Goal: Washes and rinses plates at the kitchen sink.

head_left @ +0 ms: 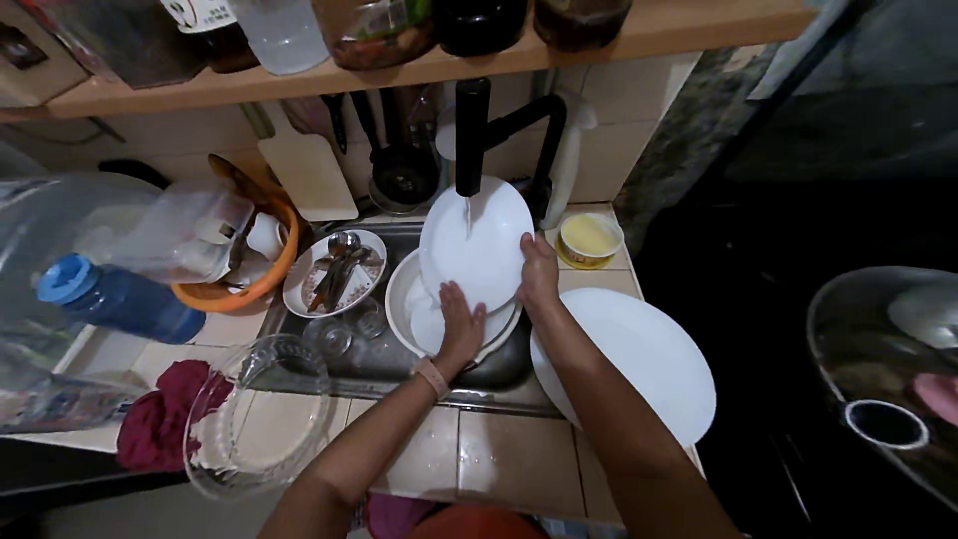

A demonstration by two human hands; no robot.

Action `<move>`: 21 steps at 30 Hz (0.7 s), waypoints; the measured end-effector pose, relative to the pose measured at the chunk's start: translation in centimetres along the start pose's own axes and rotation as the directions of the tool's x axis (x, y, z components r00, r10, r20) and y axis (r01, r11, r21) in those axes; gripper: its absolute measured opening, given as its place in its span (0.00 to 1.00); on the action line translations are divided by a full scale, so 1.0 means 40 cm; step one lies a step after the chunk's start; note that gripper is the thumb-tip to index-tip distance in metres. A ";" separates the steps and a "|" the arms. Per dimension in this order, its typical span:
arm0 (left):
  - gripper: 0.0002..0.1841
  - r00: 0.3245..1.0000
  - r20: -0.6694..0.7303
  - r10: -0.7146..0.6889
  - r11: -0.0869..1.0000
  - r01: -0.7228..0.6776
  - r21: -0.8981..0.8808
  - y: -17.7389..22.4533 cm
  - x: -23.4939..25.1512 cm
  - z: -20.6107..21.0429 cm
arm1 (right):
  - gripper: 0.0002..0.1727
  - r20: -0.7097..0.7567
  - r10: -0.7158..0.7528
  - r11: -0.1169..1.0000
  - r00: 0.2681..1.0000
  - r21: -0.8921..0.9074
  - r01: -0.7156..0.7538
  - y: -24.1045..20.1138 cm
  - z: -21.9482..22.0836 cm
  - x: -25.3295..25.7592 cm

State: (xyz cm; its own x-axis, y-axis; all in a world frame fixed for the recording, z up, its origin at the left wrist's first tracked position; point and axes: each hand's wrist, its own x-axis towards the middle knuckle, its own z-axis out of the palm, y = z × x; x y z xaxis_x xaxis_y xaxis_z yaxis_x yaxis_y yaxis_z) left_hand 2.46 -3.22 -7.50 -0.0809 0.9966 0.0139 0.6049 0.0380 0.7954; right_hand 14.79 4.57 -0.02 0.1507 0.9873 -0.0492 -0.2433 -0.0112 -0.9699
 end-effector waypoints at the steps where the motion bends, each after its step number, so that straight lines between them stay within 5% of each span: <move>1: 0.40 0.996 -0.002 -0.088 0.995 0.088 -0.044 -0.002 0.023 -0.021 | 0.18 -0.001 0.019 1.000 1.000 -0.003 -0.019 -0.008 -0.007 -0.003; 6: 0.39 0.972 0.035 -0.233 0.972 0.233 0.023 0.018 0.122 -0.159 | 0.19 -0.023 0.144 0.990 0.989 -0.005 -0.144 -0.046 -0.041 -0.033; 10: 0.39 0.999 -0.010 -0.050 0.984 0.051 0.168 0.065 0.192 -0.186 | 0.20 0.007 0.218 0.976 0.976 -0.002 -0.218 -0.043 -0.048 -0.058; 17: 0.32 0.928 0.215 0.304 0.883 -0.359 0.301 0.186 0.236 -0.158 | 0.18 0.072 0.218 0.976 0.973 0.000 -0.219 -0.021 -0.026 -0.065; 21: 0.35 0.995 0.097 0.036 0.946 -0.065 0.317 0.130 0.212 -0.207 | 0.19 0.051 0.167 0.974 0.985 0.146 -0.173 0.021 -0.047 -0.062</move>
State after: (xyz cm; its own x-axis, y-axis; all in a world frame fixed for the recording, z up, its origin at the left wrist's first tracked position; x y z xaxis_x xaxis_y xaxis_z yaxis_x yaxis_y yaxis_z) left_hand -1.64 4.82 1.76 0.0180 0.9997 -0.0165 0.8286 -0.0057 0.5598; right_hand 16.03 1.82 -1.16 0.0593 0.9783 -0.1983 -0.4030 -0.1583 -0.9014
